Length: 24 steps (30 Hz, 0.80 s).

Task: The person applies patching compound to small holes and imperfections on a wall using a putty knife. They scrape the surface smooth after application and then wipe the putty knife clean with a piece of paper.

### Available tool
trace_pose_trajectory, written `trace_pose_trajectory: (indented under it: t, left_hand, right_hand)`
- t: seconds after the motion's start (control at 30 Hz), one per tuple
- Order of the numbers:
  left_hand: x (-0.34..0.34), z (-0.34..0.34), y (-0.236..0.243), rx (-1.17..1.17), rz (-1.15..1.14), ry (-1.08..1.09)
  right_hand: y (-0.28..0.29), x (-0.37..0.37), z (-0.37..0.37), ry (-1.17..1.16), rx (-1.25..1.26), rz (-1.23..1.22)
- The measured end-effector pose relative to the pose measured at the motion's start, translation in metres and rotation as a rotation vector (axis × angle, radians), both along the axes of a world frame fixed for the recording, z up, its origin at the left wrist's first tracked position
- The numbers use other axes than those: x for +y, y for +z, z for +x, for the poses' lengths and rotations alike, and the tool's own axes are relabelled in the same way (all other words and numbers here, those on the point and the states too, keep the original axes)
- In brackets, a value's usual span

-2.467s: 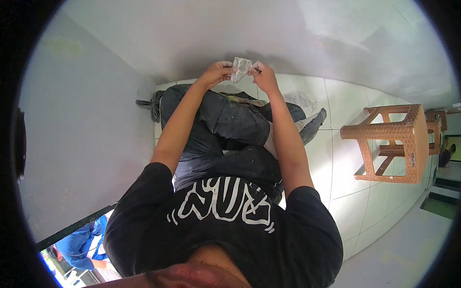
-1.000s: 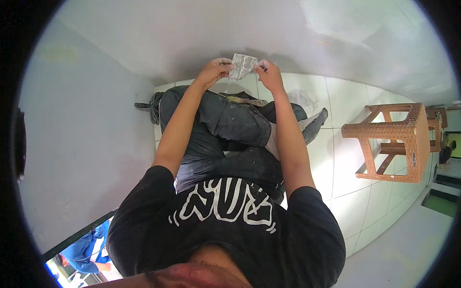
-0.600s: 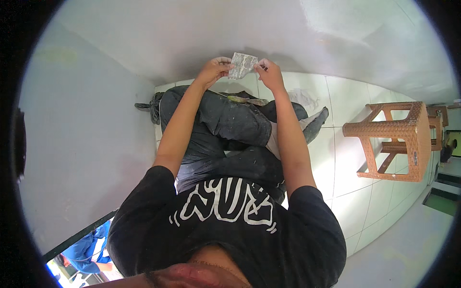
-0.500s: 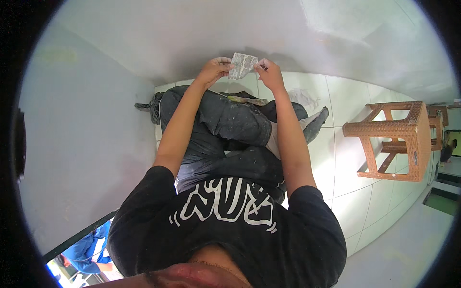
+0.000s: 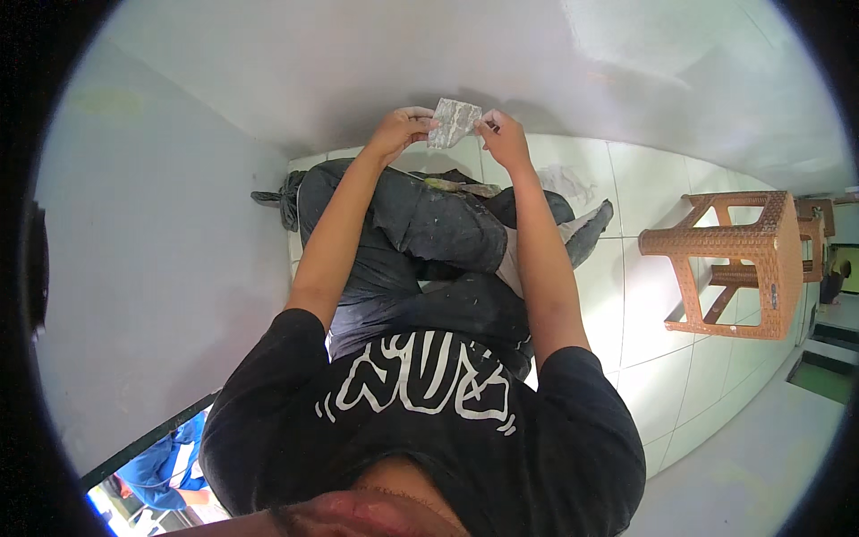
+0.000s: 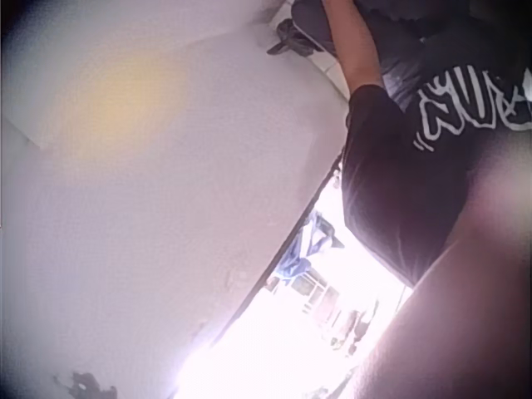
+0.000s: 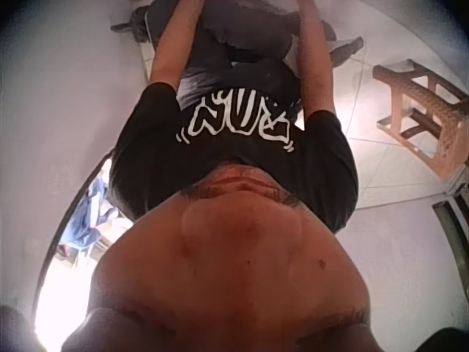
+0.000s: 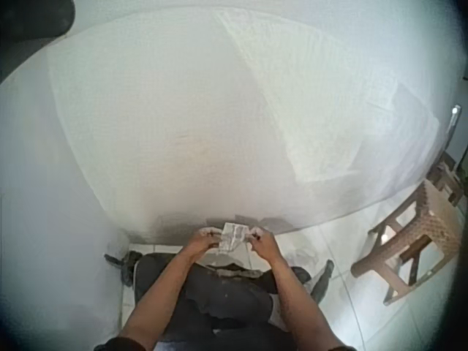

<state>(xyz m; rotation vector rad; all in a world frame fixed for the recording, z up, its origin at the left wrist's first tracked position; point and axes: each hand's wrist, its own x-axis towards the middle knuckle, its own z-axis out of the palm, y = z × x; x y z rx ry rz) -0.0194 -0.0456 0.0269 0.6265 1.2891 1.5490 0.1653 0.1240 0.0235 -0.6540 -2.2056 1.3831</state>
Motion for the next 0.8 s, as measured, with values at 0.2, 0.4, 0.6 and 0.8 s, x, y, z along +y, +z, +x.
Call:
trace_pose_trajectory:
  t: [0.2, 0.4, 0.6, 0.8]
  left_hand:
    - [-0.0002, 0.0022, 0.0026, 0.034, -0.006, 0.017]
    - [0.0015, 0.0012, 0.0019, 0.091, -0.032, 0.030]
    - [0.0033, 0.0028, 0.0008, 0.098, -0.018, 0.019]
    - [0.0022, 0.0055, 0.0004, 0.128, -0.039, 0.016]
  right_hand:
    - [-0.0002, -0.0006, 0.0004, 0.004, -0.013, 0.017]
    - [0.0018, -0.0022, -0.0006, 0.003, -0.045, -0.001]
    - [-0.0016, -0.0006, -0.0009, 0.008, -0.057, -0.038]
    - [-0.0011, -0.0080, -0.0012, 0.022, -0.121, -0.132]
